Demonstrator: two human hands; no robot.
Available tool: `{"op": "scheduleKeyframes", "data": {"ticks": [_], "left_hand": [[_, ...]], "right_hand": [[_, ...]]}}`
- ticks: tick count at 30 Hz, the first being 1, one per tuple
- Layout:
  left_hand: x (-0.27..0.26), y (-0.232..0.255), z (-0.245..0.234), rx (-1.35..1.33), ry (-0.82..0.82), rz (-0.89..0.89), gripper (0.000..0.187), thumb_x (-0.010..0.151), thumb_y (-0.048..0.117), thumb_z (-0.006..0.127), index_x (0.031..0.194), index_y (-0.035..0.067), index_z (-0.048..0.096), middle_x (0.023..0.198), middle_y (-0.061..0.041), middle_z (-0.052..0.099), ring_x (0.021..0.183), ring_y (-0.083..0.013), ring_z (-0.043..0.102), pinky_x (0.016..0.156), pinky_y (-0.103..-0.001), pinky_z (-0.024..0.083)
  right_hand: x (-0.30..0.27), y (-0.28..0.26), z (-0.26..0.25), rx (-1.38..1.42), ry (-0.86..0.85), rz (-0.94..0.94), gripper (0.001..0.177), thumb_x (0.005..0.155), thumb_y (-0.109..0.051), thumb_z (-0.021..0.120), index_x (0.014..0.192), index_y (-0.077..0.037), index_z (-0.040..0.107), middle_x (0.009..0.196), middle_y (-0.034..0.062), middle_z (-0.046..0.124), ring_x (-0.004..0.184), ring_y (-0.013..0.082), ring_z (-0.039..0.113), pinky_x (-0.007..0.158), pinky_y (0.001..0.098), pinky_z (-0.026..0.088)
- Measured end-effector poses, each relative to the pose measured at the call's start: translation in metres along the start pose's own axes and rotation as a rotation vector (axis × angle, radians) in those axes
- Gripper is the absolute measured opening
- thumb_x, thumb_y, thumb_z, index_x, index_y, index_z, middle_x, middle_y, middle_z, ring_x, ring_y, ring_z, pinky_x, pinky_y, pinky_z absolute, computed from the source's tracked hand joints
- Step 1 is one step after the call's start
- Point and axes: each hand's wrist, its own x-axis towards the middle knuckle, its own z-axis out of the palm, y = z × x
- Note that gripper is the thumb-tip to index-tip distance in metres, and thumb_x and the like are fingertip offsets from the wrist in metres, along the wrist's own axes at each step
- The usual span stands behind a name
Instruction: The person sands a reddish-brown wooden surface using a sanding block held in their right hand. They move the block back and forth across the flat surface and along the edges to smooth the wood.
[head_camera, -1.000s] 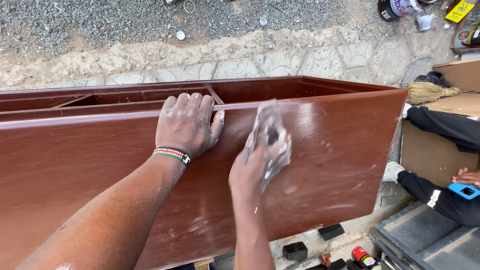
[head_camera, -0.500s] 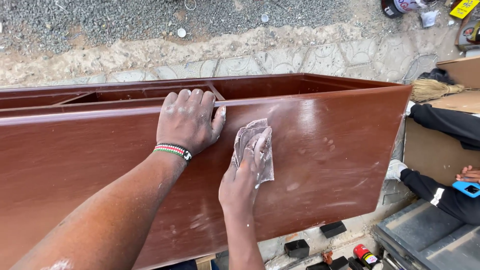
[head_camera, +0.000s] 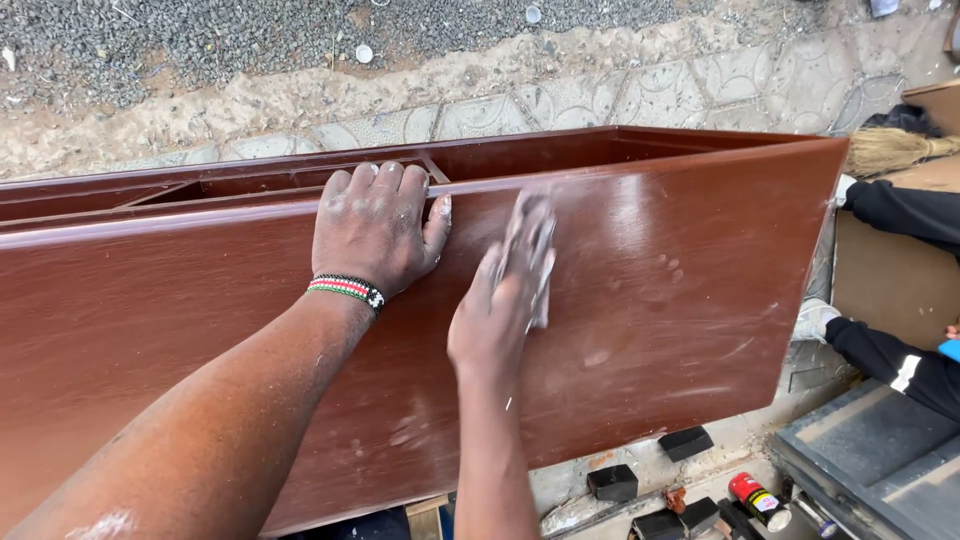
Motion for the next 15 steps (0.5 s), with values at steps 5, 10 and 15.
{"op": "scheduleKeyframes", "data": {"ticks": [5, 10, 15], "left_hand": [[0.0, -0.003, 0.001, 0.0, 0.043, 0.026, 0.045, 0.12, 0.057, 0.055, 0.114, 0.016, 0.071, 0.098, -0.011, 0.073, 0.098, -0.0356, 0.077, 0.088, -0.051, 0.057], [0.0, -0.002, 0.003, 0.002, 0.043, 0.012, 0.045, 0.119, 0.057, 0.054, 0.114, 0.016, 0.071, 0.097, -0.01, 0.073, 0.096, -0.0357, 0.077, 0.089, -0.052, 0.057], [0.001, -0.002, -0.003, -0.002, 0.017, 0.009, 0.048, 0.122, 0.057, 0.052, 0.116, 0.014, 0.072, 0.098, -0.012, 0.074, 0.098, -0.0366, 0.078, 0.089, -0.053, 0.058]], "right_hand": [[0.019, -0.042, -0.022, 0.132, 0.042, -0.036, 0.074, 0.129, -0.044, 0.039, 0.175, 0.015, 0.048, 0.182, 0.0469, 0.041, 0.174, 0.0609, 0.033, 0.149, 0.0656, 0.013], [-0.009, -0.02, -0.015, 0.135, 0.015, -0.006, 0.068, 0.129, -0.039, 0.04, 0.176, 0.008, 0.051, 0.184, 0.0403, 0.044, 0.176, 0.0536, 0.035, 0.149, 0.0621, 0.014], [0.036, -0.044, -0.028, 0.218, 0.063, -0.026, 0.078, 0.128, -0.046, 0.034, 0.175, 0.014, 0.048, 0.183, 0.0405, 0.045, 0.179, 0.0507, 0.033, 0.149, 0.0617, 0.014]]}}
